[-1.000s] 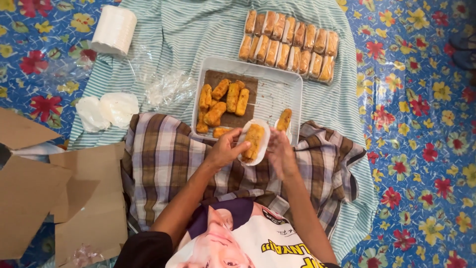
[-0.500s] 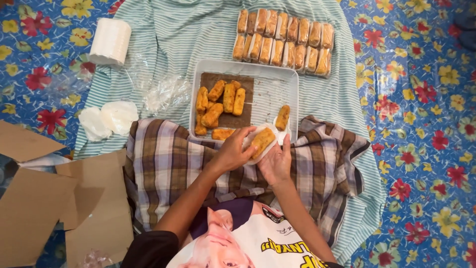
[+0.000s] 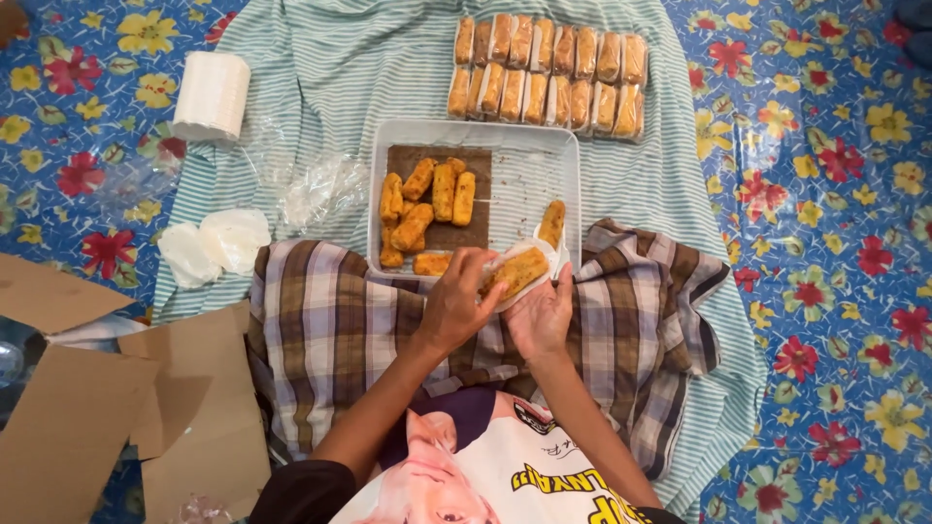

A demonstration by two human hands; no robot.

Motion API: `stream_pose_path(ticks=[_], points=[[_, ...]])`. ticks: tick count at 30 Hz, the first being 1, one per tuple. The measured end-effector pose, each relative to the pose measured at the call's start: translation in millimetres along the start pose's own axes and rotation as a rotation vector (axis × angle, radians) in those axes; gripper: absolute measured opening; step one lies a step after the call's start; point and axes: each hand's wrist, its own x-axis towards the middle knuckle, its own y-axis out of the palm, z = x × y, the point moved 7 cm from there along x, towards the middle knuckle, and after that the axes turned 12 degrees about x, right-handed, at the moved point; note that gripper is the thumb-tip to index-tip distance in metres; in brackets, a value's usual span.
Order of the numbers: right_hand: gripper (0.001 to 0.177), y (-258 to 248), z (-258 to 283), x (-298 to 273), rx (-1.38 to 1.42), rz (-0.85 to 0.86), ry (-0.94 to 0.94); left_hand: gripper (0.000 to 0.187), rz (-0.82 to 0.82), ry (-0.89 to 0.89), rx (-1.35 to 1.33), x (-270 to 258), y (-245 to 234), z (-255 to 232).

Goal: Individually wrapping fried snacks into small plastic bags and arranging them in rows.

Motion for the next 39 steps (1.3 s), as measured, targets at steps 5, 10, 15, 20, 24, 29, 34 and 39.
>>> stream_pose_path(ticks=[5, 10, 15, 20, 24, 29, 34, 39], points=[[0.073, -2.0, 2.2, -1.1, -0.004, -0.019, -0.018, 0.040, 0.001, -0.039, -0.061, -6.5, 21.9, 21.0], [0.074, -40.3, -1.5, 16.1, 0.006, 0.008, -0.001, 0.043, 0.021, -0.009, -0.029, -10.9, 24.2, 13.0], [0.069, -24.4, -5.8, 8.8, 0.002, -0.014, -0.013, 0.057, 0.040, 0.078, 0.004, -10.7, 26.8, 8.3], [0.075, -19.8, -7.6, 6.8, -0.029, 0.003, 0.051, 0.047, 0.069, 0.061, 0.035, -10.6, 32.2, 17.0], [0.075, 7.9, -8.2, -2.4, -0.057, -0.009, 0.083, 0.060, 0.114, 0.017, -0.019, -0.5, 13.6, 0.2], [0.076, 1.6, -12.8, -0.7, -0.076, -0.023, 0.098, 0.066, 0.174, -0.004, -0.010, -5.7, 33.0, 19.9], [0.081, -19.6, -15.2, 6.4, -0.065, -0.035, 0.121, 0.054, 0.201, -0.030, -0.044, -2.9, 45.2, 36.6], [0.073, -40.9, -14.8, 8.0, -0.144, -0.122, 0.195, 0.051, 0.239, -0.058, -0.038, -3.6, 53.0, 51.7]])
